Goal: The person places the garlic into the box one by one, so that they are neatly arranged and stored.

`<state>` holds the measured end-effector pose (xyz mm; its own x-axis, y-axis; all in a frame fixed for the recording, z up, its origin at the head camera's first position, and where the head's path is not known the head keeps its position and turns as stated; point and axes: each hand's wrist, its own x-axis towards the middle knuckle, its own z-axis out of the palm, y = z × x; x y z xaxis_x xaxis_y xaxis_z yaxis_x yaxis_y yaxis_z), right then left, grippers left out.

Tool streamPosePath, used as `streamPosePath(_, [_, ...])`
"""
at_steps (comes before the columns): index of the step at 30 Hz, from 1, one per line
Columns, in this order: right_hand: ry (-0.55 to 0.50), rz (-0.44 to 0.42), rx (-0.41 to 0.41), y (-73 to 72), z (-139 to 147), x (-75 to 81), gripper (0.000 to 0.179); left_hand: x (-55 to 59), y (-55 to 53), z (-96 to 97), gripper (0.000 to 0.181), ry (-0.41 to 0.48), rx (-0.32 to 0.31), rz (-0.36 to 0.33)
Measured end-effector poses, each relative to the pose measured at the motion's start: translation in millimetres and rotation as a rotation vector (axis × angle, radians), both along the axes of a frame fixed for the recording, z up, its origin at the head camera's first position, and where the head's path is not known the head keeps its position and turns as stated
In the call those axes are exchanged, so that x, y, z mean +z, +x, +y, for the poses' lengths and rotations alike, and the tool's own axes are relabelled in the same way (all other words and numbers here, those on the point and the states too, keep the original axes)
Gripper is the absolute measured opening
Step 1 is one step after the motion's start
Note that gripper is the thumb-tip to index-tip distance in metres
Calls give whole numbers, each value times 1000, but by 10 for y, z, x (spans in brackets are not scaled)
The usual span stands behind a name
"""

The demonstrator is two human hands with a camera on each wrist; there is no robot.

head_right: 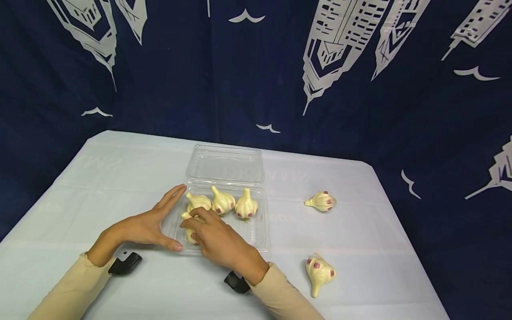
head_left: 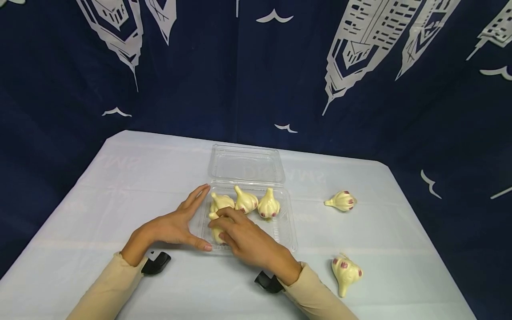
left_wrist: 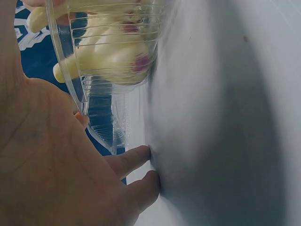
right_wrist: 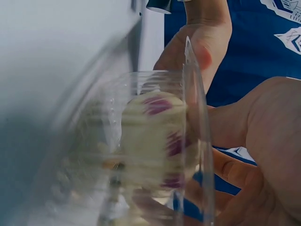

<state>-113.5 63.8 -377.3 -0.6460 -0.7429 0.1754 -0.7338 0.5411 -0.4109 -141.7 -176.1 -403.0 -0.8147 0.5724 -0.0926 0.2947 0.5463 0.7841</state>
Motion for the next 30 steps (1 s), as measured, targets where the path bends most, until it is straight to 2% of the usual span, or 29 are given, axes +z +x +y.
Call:
streamPosePath(11, [7, 7, 17, -22, -83, -35, 28, 7, 0, 1, 141, 8, -6, -19])
streamPosePath(21, [17, 21, 15, -33, -82, -39, 29, -10, 2, -3, 140, 3, -5, -6])
streamPosePath(30, [5, 60, 19, 4, -24, 45, 29, -10, 3, 1, 140, 0, -11, 9])
